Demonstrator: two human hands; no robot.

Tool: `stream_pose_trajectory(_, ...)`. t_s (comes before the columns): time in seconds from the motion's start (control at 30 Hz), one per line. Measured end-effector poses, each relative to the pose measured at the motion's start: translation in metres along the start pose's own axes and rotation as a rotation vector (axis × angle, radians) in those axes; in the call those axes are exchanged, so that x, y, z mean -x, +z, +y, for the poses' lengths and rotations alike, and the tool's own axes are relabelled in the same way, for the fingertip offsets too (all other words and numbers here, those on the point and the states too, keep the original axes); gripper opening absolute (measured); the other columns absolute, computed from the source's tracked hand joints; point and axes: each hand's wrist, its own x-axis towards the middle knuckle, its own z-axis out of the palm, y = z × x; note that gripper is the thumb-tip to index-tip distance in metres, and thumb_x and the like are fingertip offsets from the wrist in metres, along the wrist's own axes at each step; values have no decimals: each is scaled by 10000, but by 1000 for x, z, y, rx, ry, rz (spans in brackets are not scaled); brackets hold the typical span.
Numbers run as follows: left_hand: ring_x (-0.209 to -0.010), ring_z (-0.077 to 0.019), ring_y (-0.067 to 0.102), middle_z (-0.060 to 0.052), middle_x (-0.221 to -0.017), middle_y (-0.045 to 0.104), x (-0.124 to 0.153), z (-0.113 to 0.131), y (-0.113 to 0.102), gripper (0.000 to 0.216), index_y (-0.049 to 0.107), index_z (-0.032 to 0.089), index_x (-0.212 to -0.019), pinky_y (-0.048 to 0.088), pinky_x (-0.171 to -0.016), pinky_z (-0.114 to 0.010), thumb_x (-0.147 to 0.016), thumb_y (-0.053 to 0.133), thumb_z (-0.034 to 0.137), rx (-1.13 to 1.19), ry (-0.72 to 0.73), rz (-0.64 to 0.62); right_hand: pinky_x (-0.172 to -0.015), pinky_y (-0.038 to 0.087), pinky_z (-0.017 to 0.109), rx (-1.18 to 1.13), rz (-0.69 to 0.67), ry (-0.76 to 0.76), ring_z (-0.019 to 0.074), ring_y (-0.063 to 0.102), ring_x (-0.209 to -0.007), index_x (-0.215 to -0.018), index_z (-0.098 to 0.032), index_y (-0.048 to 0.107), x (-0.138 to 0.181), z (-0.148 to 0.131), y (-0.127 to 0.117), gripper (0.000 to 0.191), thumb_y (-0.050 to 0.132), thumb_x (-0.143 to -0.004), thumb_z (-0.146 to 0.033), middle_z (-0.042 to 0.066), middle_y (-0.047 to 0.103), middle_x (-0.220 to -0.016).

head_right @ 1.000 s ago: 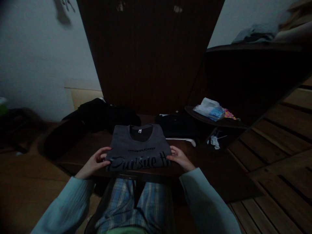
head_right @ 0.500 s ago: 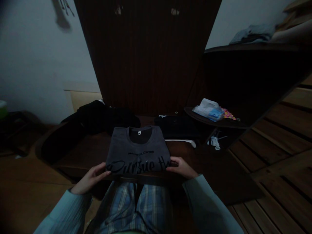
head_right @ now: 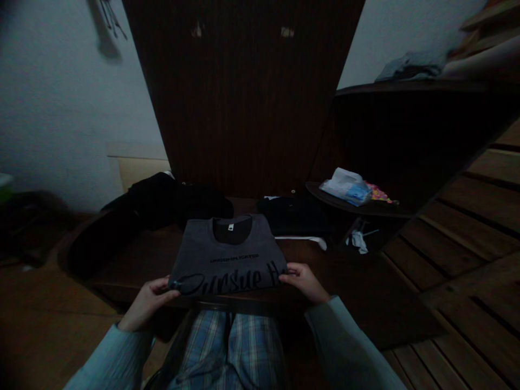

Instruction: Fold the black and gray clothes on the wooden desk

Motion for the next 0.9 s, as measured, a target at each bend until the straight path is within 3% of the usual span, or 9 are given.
stream_pose_trajectory(0.4,-459,-83,421,45,-445,465,3,11,10,337,509,144,-451,348,-463,-201,-379,723,393,-6,-83,246,-608,455,290,-2,158,29,170,579,-603,-595,-176,556,-3,0,5,384,742,-423,-465,7,619,-606)
stream_pose_trajectory(0.6,-500,-109,473,19,-503,526,15,1,4,363,603,140,-595,391,-497,-216,-459,690,465,-64,-82,169,-642,452,286,23,81,0,171,575,-652,-646,-176,551,2,-5,6,401,727,-457,-482,16,615,-661)
stream_pose_trajectory(0.73,-588,-142,517,-7,-589,584,23,8,7,384,617,159,-632,427,-566,-231,-537,622,531,-101,-36,114,-629,432,275,52,74,-55,173,551,-675,-676,-170,562,4,-7,9,432,600,-577,-589,15,587,-660)
stream_pose_trajectory(0.9,-497,-99,404,37,-473,414,20,6,15,466,450,167,-482,361,-480,-198,-594,521,613,-144,3,216,-514,354,232,155,224,-100,114,425,-530,-531,-182,443,-3,0,15,475,508,-616,-645,-35,422,-508)
